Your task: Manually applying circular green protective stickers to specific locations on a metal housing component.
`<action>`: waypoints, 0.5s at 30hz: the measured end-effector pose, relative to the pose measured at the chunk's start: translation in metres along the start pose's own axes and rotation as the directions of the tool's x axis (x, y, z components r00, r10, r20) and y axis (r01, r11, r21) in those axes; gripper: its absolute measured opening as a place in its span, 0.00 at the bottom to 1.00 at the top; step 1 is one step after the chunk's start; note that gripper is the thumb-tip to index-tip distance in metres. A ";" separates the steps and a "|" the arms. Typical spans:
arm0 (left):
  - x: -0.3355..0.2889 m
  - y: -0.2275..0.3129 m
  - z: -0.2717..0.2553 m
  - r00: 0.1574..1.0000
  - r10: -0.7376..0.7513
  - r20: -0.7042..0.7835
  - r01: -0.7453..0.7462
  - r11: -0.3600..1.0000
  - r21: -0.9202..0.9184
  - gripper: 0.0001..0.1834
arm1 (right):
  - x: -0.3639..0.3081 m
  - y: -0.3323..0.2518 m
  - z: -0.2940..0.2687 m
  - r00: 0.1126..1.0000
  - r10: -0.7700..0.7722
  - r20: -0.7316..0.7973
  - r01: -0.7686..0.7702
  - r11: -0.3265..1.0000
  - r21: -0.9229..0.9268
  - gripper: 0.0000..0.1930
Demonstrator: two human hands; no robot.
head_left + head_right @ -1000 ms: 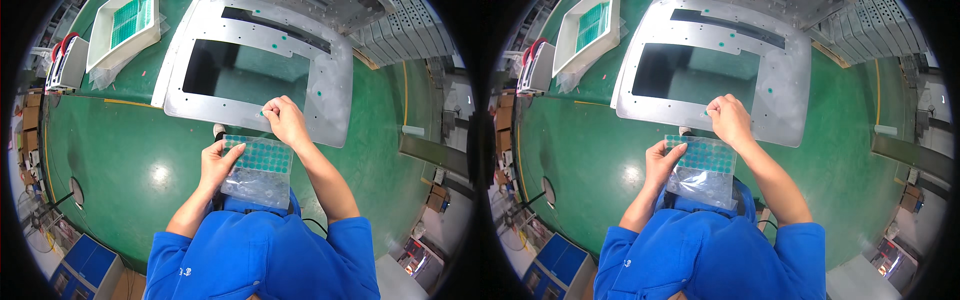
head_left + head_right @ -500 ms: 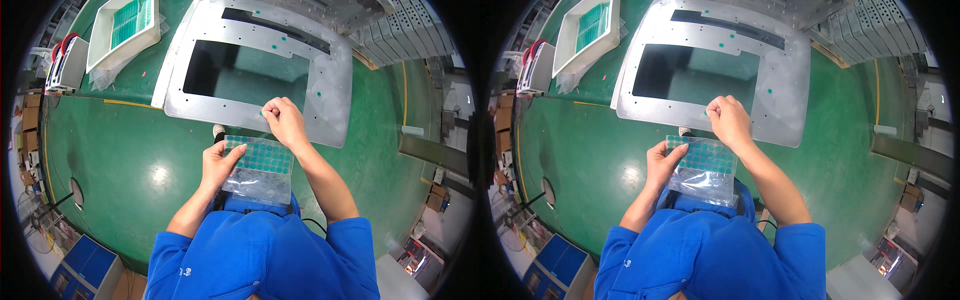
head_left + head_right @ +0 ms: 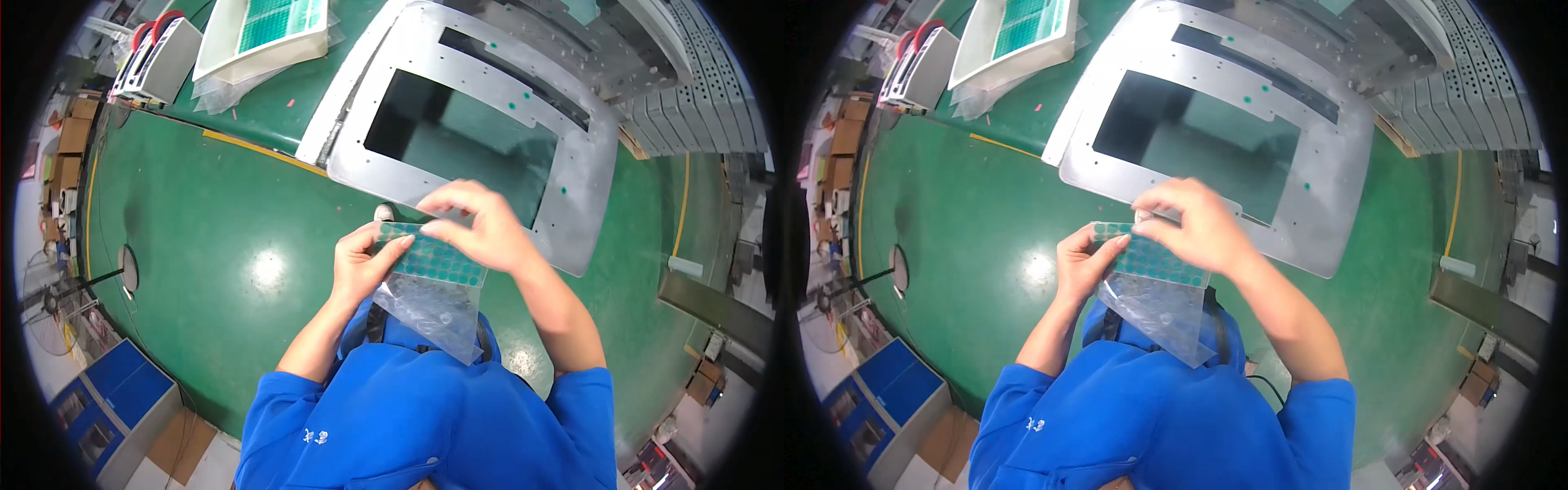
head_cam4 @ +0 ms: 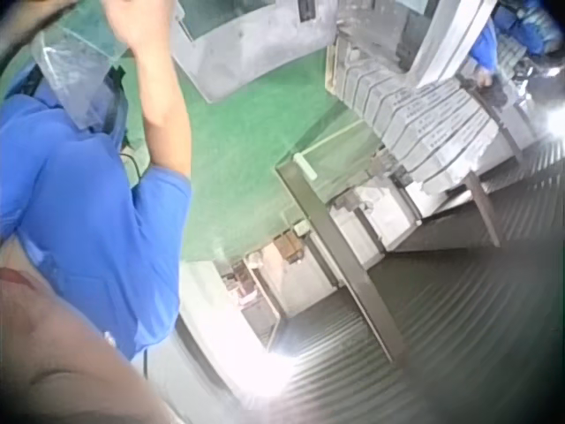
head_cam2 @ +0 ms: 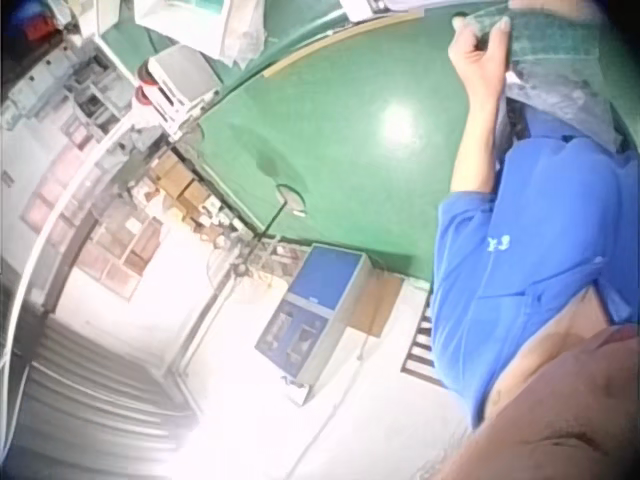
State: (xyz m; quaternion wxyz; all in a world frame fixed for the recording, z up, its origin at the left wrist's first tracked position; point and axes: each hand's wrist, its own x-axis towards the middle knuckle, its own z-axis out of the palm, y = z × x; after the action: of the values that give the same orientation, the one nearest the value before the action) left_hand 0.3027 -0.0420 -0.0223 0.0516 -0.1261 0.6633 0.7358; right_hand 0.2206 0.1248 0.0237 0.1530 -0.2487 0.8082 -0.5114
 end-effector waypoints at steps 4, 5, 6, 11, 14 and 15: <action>0.005 0.001 -0.013 1.000 0.026 -0.002 -0.026 0.997 0.078 0.05 | 0.013 0.002 0.025 0.971 0.206 0.124 -0.233 0.935 0.268 0.04; 0.007 0.002 -0.017 1.000 -0.013 -0.010 0.014 0.997 0.078 0.06 | 0.017 0.001 0.027 0.969 0.217 0.119 -0.240 0.939 0.247 0.04; 0.009 0.002 -0.019 0.999 -0.052 -0.014 0.053 0.996 0.075 0.06 | 0.021 0.000 0.028 0.967 0.229 0.110 -0.249 0.942 0.225 0.03; 0.026 0.004 -0.032 0.995 -0.056 -0.079 0.060 0.997 0.049 0.07 | 0.039 0.001 0.046 0.995 0.022 -0.099 -0.018 0.999 0.047 0.03; 0.038 0.009 -0.039 0.989 -0.102 -0.103 0.107 0.993 0.048 0.09 | 0.053 0.004 0.050 0.972 -0.196 -0.130 0.168 0.964 -0.205 0.04; 0.042 0.012 -0.041 0.987 -0.118 -0.108 0.124 0.991 0.047 0.09 | 0.058 0.004 0.051 0.967 -0.227 -0.118 0.189 0.945 -0.265 0.04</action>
State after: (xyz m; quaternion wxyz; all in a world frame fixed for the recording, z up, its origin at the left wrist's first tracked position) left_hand 0.2642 -0.0873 -0.0255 0.0647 -0.2031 0.6756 0.7058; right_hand 0.1968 0.0553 -0.0015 0.0053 -0.3118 0.8448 -0.4348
